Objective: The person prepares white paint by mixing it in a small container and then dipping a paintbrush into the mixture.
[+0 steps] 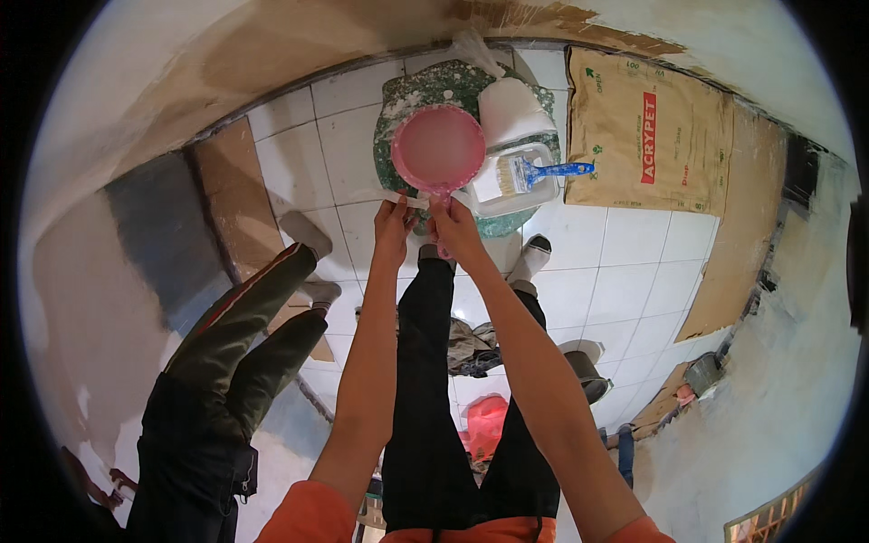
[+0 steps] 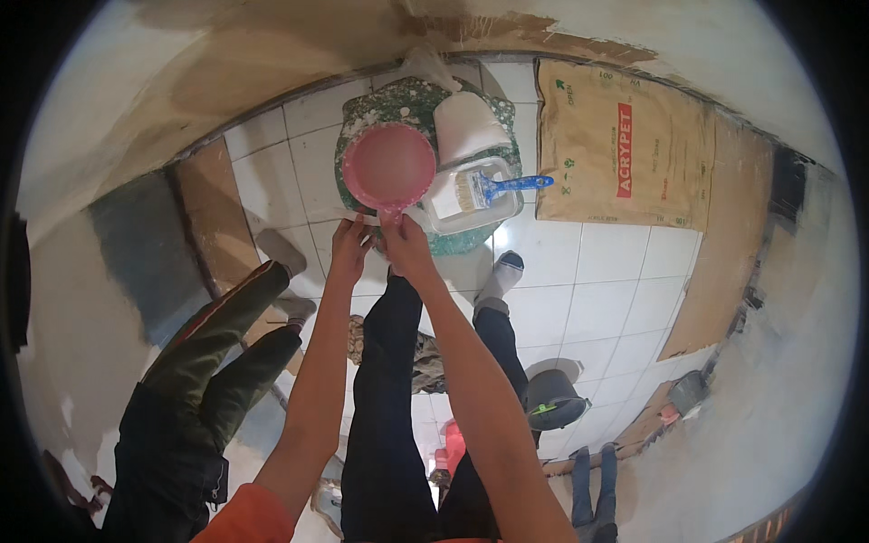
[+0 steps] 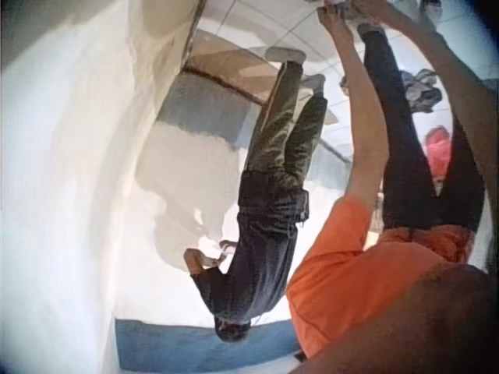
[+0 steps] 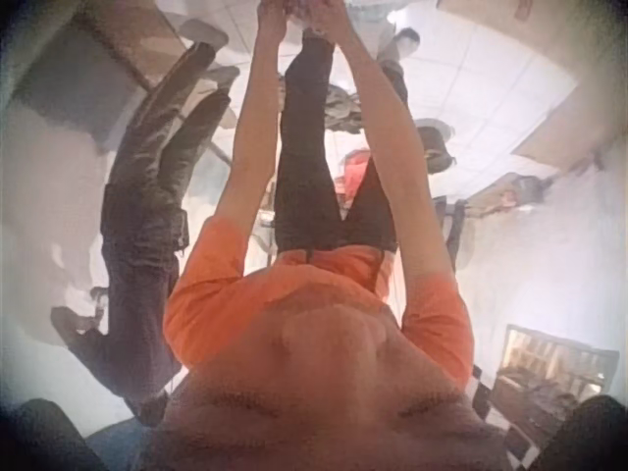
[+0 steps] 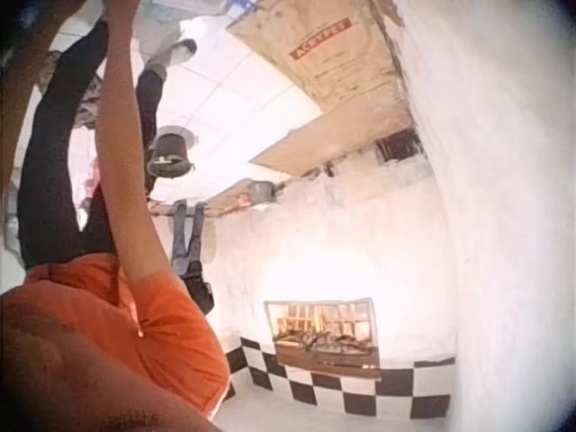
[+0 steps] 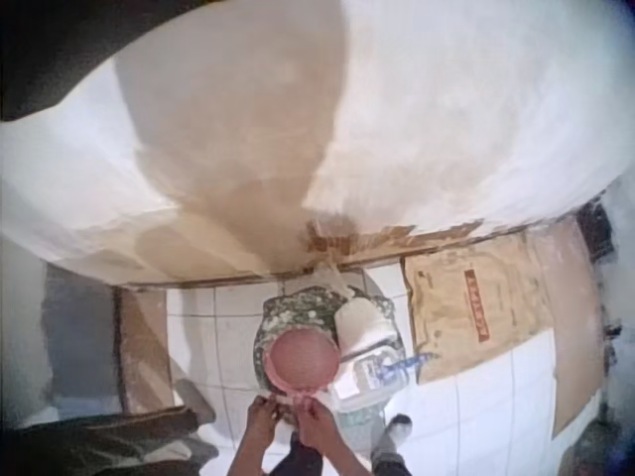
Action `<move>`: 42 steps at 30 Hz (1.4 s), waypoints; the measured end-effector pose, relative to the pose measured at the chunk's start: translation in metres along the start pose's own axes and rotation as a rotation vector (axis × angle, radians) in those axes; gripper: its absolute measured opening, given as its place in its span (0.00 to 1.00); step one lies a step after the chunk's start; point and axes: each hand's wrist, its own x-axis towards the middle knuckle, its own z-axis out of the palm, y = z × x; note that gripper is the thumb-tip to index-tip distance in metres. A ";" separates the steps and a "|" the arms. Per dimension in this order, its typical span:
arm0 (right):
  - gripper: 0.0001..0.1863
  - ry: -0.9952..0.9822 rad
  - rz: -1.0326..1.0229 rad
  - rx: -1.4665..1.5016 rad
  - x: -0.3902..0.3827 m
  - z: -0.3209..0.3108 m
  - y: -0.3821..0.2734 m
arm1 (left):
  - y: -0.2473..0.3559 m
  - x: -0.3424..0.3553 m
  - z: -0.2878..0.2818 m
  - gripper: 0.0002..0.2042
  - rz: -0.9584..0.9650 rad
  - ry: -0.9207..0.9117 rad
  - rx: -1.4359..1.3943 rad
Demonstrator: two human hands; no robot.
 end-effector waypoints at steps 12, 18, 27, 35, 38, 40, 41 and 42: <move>0.13 0.463 -0.429 -0.434 0.002 0.006 0.010 | -0.014 0.000 -0.011 0.10 -0.010 -0.001 0.050; 0.10 0.505 -0.405 -0.316 -0.012 0.025 0.018 | -0.017 -0.023 0.000 0.22 -0.071 0.348 0.087; 0.10 0.597 -0.406 -0.073 -0.022 0.053 0.020 | -0.031 -0.065 -0.009 0.11 -0.033 0.231 -0.175; 0.10 0.651 -0.336 -0.138 -0.020 0.060 0.023 | -0.088 -0.095 -0.051 0.08 -0.083 0.140 -0.121; 0.12 0.668 -0.378 -0.034 -0.020 0.062 0.023 | -0.090 -0.099 -0.055 0.09 -0.115 0.153 -0.080; 0.12 0.653 -0.370 -0.001 -0.022 0.063 0.023 | -0.088 -0.101 -0.054 0.09 -0.130 0.173 -0.076; 0.12 0.655 -0.370 0.000 -0.022 0.064 0.023 | -0.086 -0.101 -0.054 0.10 -0.140 0.164 -0.063; 0.12 0.673 -0.390 -0.012 -0.022 0.065 0.023 | -0.085 -0.101 -0.054 0.10 -0.150 0.156 -0.052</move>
